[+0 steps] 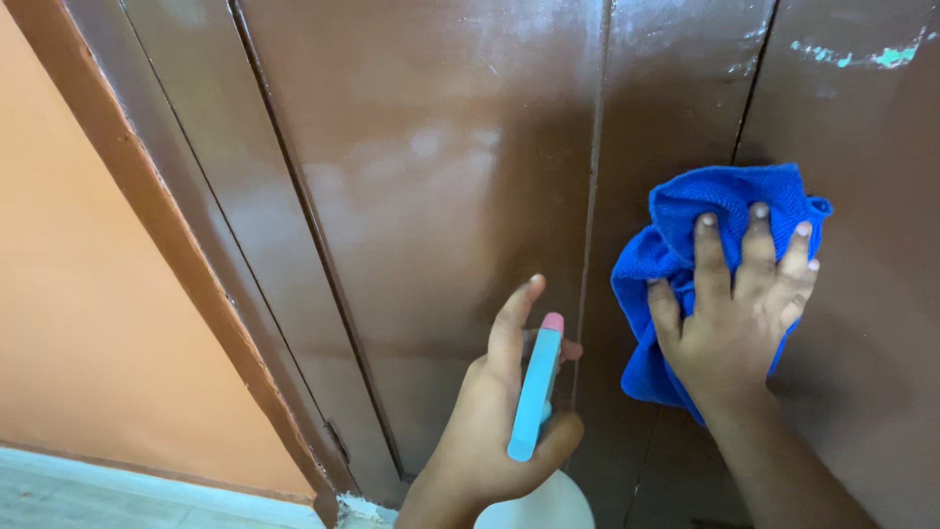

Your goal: The person cleans a brown wooden door using a spray bottle and a blue cloth. They spray the door surface and wipe it with the cloth, moving from the upper panels down to the bottom edge and back up, covering the entire door surface.

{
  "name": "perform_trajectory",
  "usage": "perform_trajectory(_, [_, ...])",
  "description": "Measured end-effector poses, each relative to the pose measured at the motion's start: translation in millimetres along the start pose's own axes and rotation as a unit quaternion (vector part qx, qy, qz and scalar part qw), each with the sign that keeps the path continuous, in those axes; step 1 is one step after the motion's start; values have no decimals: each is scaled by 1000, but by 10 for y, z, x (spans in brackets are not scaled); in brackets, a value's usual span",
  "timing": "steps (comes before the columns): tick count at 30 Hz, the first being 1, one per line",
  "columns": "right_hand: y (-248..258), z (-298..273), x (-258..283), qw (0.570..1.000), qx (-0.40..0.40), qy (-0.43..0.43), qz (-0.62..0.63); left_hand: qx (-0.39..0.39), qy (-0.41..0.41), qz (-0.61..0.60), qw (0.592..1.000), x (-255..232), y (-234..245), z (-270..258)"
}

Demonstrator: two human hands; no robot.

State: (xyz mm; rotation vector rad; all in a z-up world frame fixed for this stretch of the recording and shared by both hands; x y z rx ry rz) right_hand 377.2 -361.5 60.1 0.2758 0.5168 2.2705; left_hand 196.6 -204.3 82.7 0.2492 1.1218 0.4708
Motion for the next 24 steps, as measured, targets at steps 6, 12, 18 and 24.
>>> perform_trajectory(6, [-351, -255, 273, 995, 63, 62, -35, -39, -37, -8, 999, 194, 110, 2])
perform_trajectory(12, [-833, -1125, 895, 972, 95, 207, -49, -90, -45, 27, 995, 257, 219, -22])
perform_trajectory(18, [-1053, -1487, 754, 943, 158, 292, -26, -70, 2, 85, 994, 185, 197, -29])
perform_trajectory(24, [-794, -1078, 596, 949, 171, 265, -6, -29, 32, 121, 992, 222, 118, 13])
Point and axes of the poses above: each hand's wrist, its own z-axis towards the middle knuckle, its own y-axis out of the back of the hand, x = y × z, the point moved 5 cm from there along z, towards the middle knuckle, and after that the axes turned 11 degrees about x, right-handed, at the moved point
